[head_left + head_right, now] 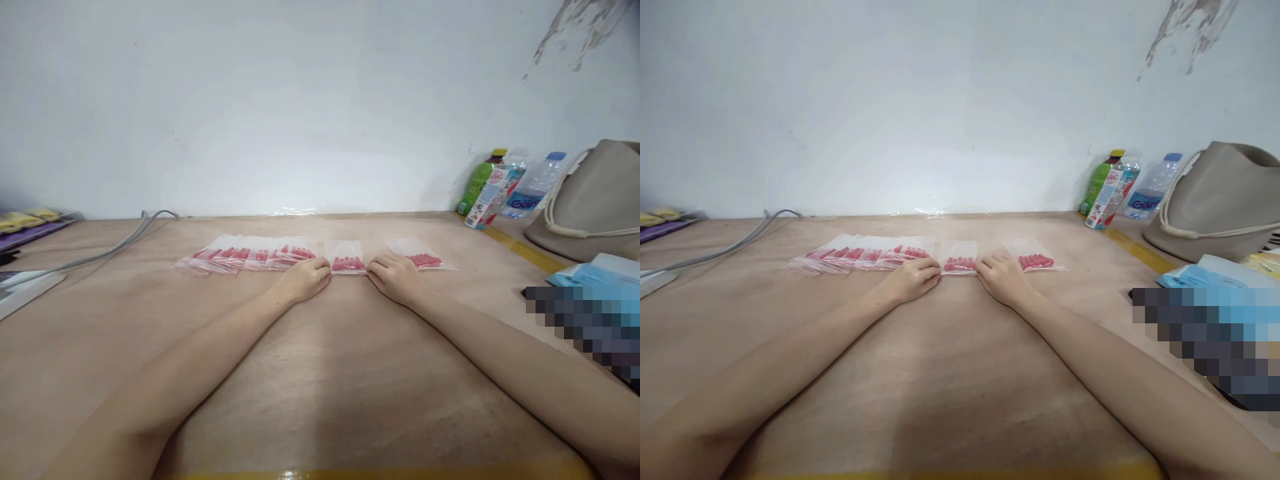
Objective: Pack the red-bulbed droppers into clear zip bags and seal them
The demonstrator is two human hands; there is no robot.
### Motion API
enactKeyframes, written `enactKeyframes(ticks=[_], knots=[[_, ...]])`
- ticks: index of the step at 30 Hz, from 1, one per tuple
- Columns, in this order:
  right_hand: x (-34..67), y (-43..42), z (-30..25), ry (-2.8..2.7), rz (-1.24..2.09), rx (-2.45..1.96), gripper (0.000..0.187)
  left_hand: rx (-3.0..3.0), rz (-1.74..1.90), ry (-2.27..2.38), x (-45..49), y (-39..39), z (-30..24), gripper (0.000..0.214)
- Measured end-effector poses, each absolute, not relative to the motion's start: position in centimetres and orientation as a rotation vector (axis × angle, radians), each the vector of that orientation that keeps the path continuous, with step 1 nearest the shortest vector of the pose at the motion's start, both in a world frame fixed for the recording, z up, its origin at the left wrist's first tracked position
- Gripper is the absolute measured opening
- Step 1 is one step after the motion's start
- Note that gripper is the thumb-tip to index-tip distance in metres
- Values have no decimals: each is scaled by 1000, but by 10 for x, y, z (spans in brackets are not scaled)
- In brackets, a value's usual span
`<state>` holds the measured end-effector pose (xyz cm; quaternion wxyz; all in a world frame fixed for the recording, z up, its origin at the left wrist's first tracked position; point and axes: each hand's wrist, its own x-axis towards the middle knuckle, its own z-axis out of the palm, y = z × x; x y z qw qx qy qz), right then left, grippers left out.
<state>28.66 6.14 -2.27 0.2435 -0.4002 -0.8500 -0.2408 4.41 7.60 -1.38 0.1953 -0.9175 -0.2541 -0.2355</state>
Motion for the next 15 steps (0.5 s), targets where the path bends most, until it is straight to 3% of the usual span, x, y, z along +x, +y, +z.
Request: enactKeyframes(ticks=[15], knots=[[288, 64, -18, -2325, -671, -977, 24, -2517, -606, -683, 48, 77, -14, 28]])
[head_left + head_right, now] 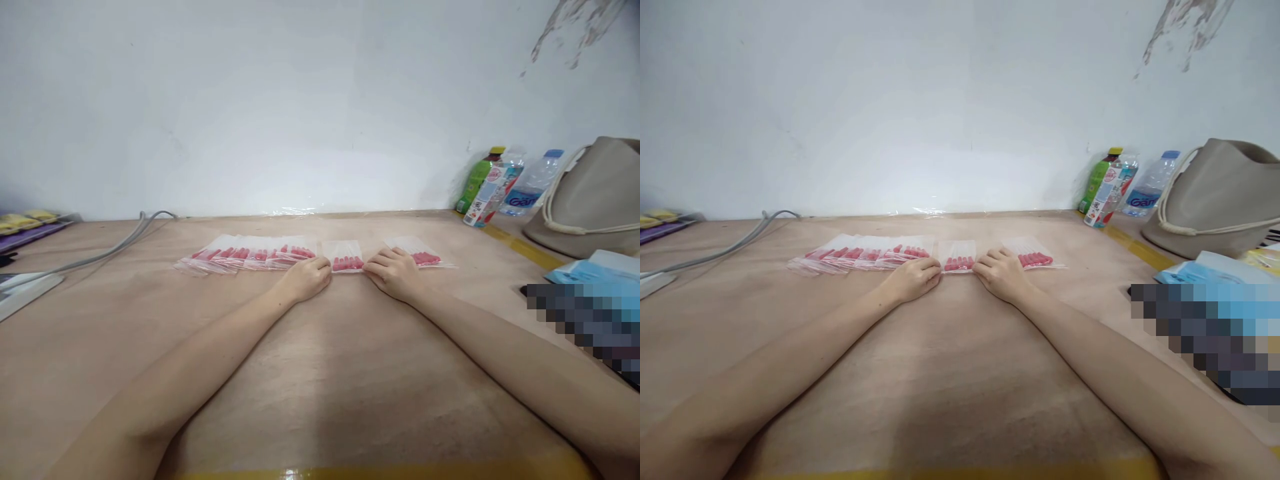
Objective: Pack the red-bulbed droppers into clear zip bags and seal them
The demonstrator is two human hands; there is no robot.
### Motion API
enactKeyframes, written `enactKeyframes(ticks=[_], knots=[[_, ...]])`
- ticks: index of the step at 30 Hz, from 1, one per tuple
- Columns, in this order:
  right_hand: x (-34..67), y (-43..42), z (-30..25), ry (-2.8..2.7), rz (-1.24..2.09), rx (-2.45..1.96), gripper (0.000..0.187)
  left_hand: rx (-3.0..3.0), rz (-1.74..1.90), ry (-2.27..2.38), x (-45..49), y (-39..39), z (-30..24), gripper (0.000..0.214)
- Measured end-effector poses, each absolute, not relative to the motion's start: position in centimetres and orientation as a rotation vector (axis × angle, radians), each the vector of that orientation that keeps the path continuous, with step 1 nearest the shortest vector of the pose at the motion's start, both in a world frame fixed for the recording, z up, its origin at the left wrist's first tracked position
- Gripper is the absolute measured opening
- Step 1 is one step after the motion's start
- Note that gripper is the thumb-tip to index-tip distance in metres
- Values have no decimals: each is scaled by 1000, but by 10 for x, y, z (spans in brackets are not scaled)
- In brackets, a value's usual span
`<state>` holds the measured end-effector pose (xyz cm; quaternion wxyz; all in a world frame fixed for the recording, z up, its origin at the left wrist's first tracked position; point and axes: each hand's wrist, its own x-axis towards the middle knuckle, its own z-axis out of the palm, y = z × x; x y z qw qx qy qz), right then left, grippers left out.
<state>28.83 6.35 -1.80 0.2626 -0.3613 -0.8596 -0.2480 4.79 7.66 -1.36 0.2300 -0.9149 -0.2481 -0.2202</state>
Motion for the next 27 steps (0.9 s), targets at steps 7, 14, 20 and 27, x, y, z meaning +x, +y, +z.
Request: enactKeyframes(ticks=[7, 14, 20, 27], knots=[[285, 67, -17, -2339, -703, -945, 25, -2515, -654, -661, 73, 79, -13, 22], [283, 68, -18, -2324, -672, -917, 21, -2533, -627, -628, 101, 87, -16, 19], [283, 70, -19, -2327, -694, -880, 23, -2525, -563, -591, 103, 89, -13, 23], [283, 66, -16, -2303, -799, -883, 24, -2484, -547, -566, 101, 88, -10, 24]])
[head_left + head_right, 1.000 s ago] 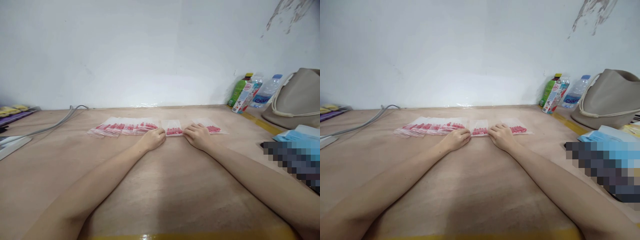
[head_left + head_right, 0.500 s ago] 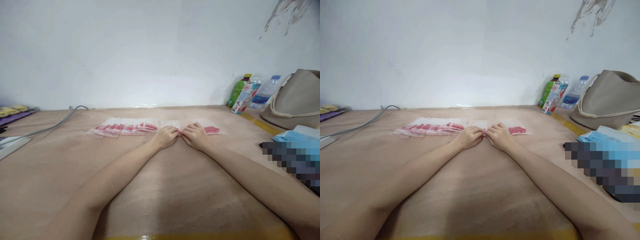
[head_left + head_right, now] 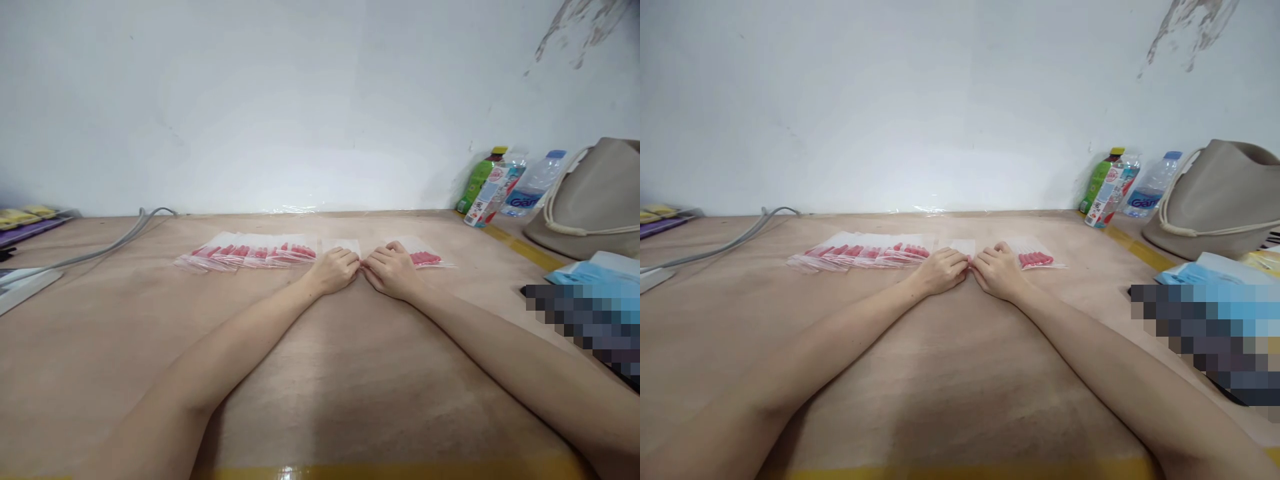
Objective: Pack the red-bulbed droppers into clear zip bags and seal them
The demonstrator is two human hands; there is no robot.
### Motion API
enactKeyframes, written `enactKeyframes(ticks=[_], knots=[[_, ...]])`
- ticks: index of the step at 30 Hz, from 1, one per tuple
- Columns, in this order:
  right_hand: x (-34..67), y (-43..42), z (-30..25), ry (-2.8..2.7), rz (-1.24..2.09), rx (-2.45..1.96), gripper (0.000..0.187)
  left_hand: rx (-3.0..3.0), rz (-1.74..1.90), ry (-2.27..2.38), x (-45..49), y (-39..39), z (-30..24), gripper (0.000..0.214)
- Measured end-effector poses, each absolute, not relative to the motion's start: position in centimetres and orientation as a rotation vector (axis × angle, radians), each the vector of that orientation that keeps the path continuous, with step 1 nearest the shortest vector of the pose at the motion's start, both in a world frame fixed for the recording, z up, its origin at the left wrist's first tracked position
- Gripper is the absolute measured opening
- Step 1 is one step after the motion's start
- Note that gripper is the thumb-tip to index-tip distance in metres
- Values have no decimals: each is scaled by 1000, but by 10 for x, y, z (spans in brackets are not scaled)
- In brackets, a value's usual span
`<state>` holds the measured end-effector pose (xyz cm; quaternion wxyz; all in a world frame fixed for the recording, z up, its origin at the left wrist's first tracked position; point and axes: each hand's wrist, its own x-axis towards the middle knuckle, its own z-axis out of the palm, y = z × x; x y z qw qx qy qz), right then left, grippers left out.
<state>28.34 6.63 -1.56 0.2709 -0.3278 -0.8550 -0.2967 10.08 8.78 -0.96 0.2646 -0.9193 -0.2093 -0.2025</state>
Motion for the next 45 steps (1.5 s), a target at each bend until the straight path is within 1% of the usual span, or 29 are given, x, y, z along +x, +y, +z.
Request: enactKeyframes(ticks=[14, 20, 25, 30, 34, 35, 38, 40, 42, 45], knots=[[294, 67, -17, -2243, -798, -927, 21, -2384, -545, -620, 49, 79, -8, 25], [291, 68, -17, -2199, -858, -936, 22, -2339, -509, -706, 48, 77, -9, 21], [290, 67, -17, -2218, -824, -956, 22, -2333, -483, -736, 49, 75, -8, 21], [285, 64, -16, -2292, -744, -935, 15, -2347, -477, -736, 52, 77, -12, 20], [276, 64, -21, -2259, -829, -1021, 16, -2375, -492, -705, 53, 73, -9, 17], [275, 64, -22, -2227, -877, -1066, 17, -2367, -520, -716, 51, 72, -8, 19], [281, 64, -22, -2124, -1037, -1132, 19, -2293, -630, -846, 43, 67, -2, 45], [293, 66, -19, -2095, -1123, -1101, 21, -2228, -663, -977, 36, 66, -1, 53], [311, 70, -14, -2087, -1163, -1084, 21, -2179, -657, -1087, 29, 68, 0, 53], [343, 75, -10, -2053, -1126, -1170, 18, -2167, -633, -1176, 22, 70, -1, 43]])
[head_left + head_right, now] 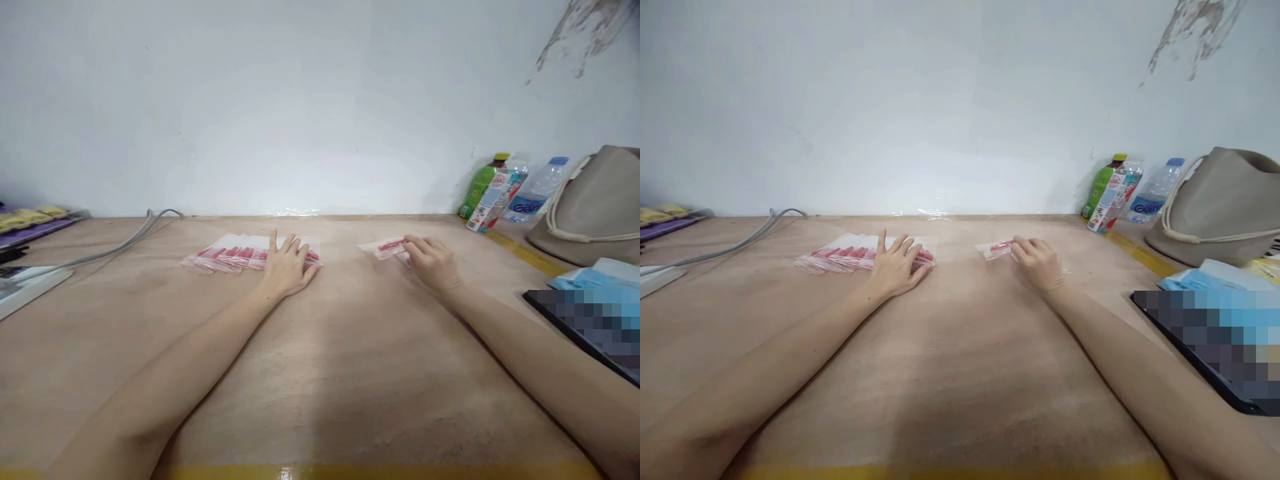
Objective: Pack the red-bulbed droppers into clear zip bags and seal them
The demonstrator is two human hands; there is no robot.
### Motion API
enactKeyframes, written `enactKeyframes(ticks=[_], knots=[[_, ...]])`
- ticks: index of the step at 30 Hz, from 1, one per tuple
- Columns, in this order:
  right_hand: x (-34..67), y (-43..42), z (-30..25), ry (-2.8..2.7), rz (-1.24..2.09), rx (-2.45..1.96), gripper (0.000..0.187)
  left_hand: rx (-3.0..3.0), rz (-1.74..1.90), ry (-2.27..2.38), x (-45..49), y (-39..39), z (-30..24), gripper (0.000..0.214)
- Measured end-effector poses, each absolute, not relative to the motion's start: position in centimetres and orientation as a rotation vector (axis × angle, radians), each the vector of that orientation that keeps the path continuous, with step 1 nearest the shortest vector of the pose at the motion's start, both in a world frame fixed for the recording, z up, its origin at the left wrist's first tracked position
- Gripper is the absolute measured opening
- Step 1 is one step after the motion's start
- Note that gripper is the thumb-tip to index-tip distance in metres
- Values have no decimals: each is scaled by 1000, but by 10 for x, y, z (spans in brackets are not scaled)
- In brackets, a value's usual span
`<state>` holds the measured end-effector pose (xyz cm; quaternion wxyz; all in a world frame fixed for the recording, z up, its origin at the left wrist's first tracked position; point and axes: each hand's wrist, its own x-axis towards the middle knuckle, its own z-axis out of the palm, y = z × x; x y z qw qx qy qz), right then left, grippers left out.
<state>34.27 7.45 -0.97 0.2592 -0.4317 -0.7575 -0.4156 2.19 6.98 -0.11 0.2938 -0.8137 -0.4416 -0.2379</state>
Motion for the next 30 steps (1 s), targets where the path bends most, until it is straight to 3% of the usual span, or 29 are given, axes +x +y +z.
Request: enactKeyframes(ticks=[9, 18, 25, 30], knots=[[388, 51, -25, -1939, -932, -1543, 19, -2312, -554, -1135, 29, 72, -1, 26], [311, 43, -14, -2249, -662, -1055, 24, -2620, -654, -992, 65, 80, -14, 25], [278, 73, -9, -2375, -858, -871, 18, -2617, -813, -988, 58, 80, -20, 43], [274, 73, -18, -2290, -864, -887, 27, -2596, -785, -968, 50, 76, -18, 25]])
